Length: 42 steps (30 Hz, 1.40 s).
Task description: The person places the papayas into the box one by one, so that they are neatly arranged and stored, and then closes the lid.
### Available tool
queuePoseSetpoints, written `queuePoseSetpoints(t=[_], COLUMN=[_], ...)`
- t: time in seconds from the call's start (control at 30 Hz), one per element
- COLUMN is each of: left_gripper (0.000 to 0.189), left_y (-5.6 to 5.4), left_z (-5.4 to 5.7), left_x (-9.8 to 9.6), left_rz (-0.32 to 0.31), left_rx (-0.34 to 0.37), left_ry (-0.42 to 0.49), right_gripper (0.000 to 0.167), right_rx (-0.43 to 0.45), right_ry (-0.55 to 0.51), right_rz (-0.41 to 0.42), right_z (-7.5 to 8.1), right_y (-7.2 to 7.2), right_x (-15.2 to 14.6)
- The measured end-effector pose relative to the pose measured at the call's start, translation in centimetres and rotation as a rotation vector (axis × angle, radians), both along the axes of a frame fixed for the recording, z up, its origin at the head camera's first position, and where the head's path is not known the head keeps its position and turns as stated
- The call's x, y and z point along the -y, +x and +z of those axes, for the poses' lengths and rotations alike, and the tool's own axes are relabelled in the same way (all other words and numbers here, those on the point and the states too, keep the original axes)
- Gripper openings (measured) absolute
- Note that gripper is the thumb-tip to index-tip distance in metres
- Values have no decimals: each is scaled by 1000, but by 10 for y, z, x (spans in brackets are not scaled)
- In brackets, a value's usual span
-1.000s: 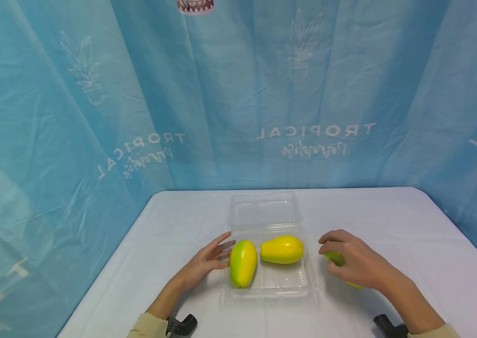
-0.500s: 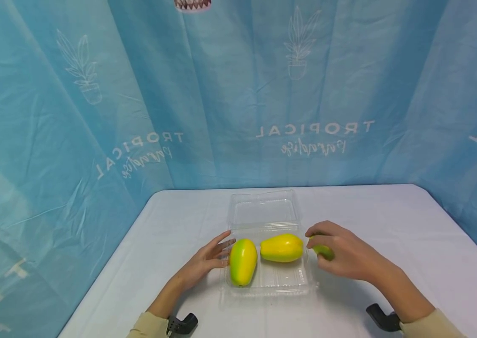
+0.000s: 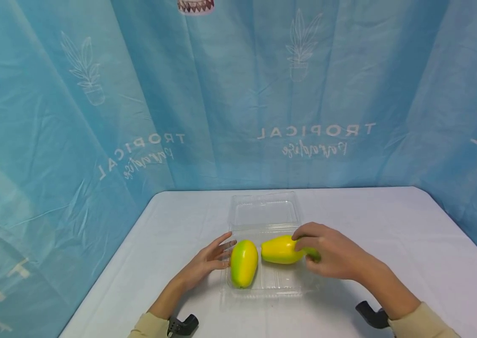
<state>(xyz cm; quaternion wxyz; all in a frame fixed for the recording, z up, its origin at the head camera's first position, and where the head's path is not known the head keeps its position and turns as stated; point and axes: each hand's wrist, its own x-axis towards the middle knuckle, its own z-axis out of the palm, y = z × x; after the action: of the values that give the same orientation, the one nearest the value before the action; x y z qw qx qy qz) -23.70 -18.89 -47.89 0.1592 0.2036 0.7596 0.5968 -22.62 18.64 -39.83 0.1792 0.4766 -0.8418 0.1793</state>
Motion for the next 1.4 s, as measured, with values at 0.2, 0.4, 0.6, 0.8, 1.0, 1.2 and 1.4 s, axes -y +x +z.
queuePoseSetpoints(t=[0.2, 0.4, 0.6, 0.8, 1.0, 1.2, 1.4], left_gripper=[69, 69, 69, 69, 68, 70, 75], left_y=[0, 0, 1, 2, 1, 1, 1], left_z=[1, 0, 0, 0, 4, 4, 2], left_x=[0, -1, -1, 0, -1, 0, 1], left_rz=[2, 2, 4, -3, 4, 5, -2], left_rx=[6, -2, 3, -2, -12, -7, -4], left_ry=[3, -6, -2, -1, -20, -14, -9], right_gripper=[28, 28, 26, 26, 25, 29, 33], right_rx=[-13, -17, -14, 8, 43, 46, 119], right_ry=[5, 11, 47, 70, 90, 83, 97], right_rz=[30, 43, 47, 57, 83, 146, 134], right_z=[1, 3, 5, 4, 4, -5, -13], right_y=[-1, -2, -1, 0, 2, 3, 4], right_x=[9, 19, 32, 44, 54, 64, 67])
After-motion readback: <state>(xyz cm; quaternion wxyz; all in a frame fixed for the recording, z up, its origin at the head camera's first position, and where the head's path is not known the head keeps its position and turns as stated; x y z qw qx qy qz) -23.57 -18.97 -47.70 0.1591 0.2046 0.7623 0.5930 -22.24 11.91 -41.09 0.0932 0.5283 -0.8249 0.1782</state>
